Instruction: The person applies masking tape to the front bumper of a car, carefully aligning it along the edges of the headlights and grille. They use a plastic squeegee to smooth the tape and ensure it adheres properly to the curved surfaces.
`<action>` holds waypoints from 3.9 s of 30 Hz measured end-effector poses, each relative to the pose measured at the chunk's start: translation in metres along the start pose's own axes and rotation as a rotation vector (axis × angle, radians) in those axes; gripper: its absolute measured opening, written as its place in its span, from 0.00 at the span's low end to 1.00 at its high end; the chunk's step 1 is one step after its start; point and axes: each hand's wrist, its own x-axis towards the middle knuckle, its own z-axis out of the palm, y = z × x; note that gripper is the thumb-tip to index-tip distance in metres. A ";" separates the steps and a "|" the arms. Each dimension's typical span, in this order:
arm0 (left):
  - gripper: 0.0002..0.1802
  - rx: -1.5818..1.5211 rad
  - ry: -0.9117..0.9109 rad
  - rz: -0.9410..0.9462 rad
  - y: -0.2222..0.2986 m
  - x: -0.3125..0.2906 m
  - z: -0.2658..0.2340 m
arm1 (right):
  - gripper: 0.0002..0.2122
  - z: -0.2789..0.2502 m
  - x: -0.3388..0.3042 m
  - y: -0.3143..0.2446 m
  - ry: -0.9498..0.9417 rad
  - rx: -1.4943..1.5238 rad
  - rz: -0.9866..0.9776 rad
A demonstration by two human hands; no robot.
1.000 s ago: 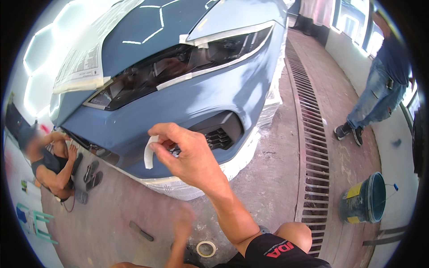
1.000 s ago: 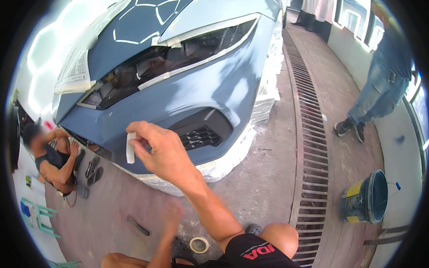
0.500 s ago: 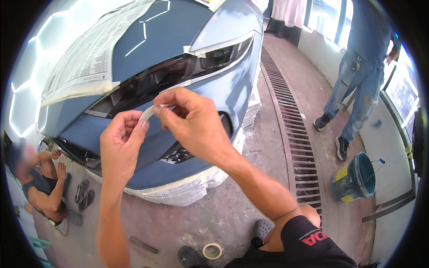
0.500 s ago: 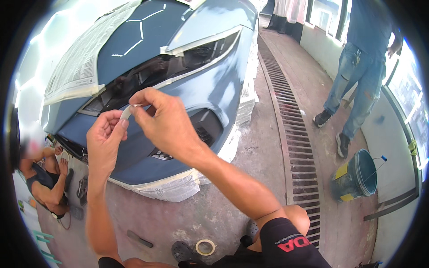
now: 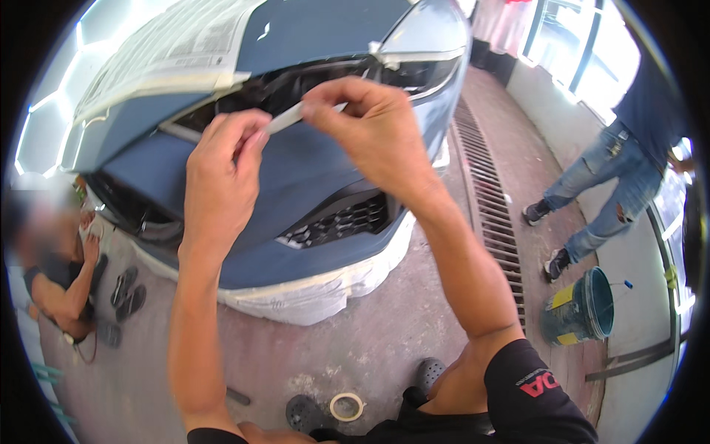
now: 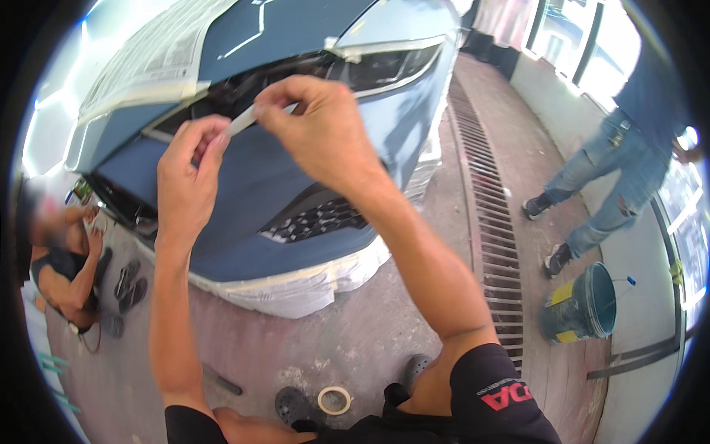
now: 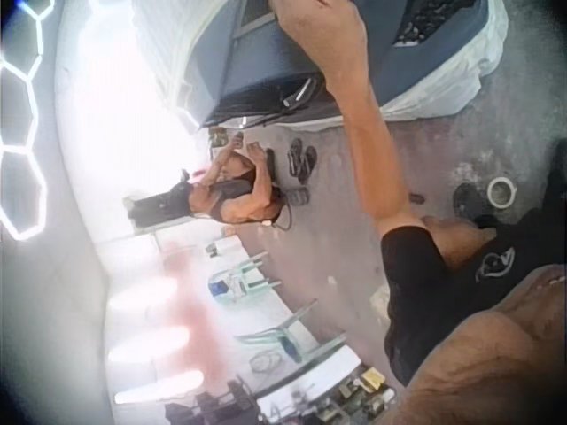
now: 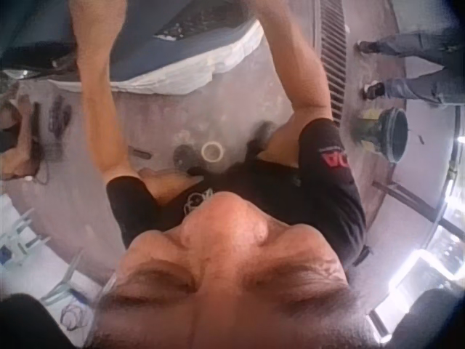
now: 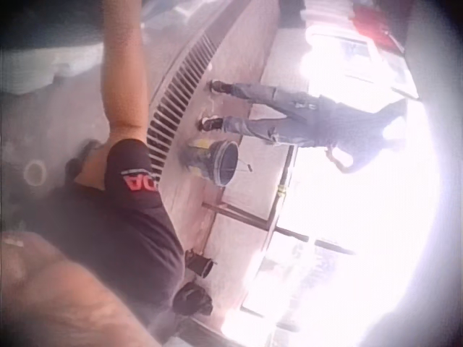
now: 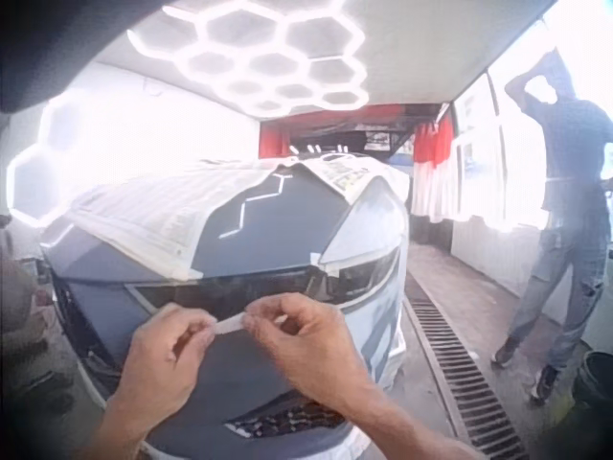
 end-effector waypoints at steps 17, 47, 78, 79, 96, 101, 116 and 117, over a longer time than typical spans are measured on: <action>0.04 0.591 -0.009 0.401 -0.021 0.005 0.007 | 0.08 -0.012 0.005 0.056 0.020 -0.522 -0.426; 0.19 0.551 -0.108 0.440 -0.037 -0.015 -0.020 | 0.14 -0.028 -0.001 0.053 -0.084 -0.420 -0.241; 0.19 0.626 -0.079 0.470 -0.029 0.004 -0.008 | 0.04 -0.002 0.012 0.056 -0.005 -0.555 -0.505; 0.19 0.627 -0.081 0.467 -0.028 0.005 -0.009 | 0.04 -0.003 0.012 0.054 -0.004 -0.562 -0.503; 0.12 0.632 -0.097 0.424 -0.026 0.010 -0.005 | 0.04 -0.001 0.018 0.056 0.028 -0.582 -0.476; 0.12 0.617 -0.082 0.420 -0.024 0.012 -0.003 | 0.04 0.000 0.019 0.057 0.032 -0.580 -0.478; 0.15 0.609 -0.062 0.362 -0.027 0.011 0.001 | 0.06 -0.002 0.020 0.061 0.073 -0.650 -0.551; 0.15 0.605 -0.059 0.361 -0.026 0.011 0.001 | 0.06 -0.004 0.021 0.060 0.070 -0.641 -0.548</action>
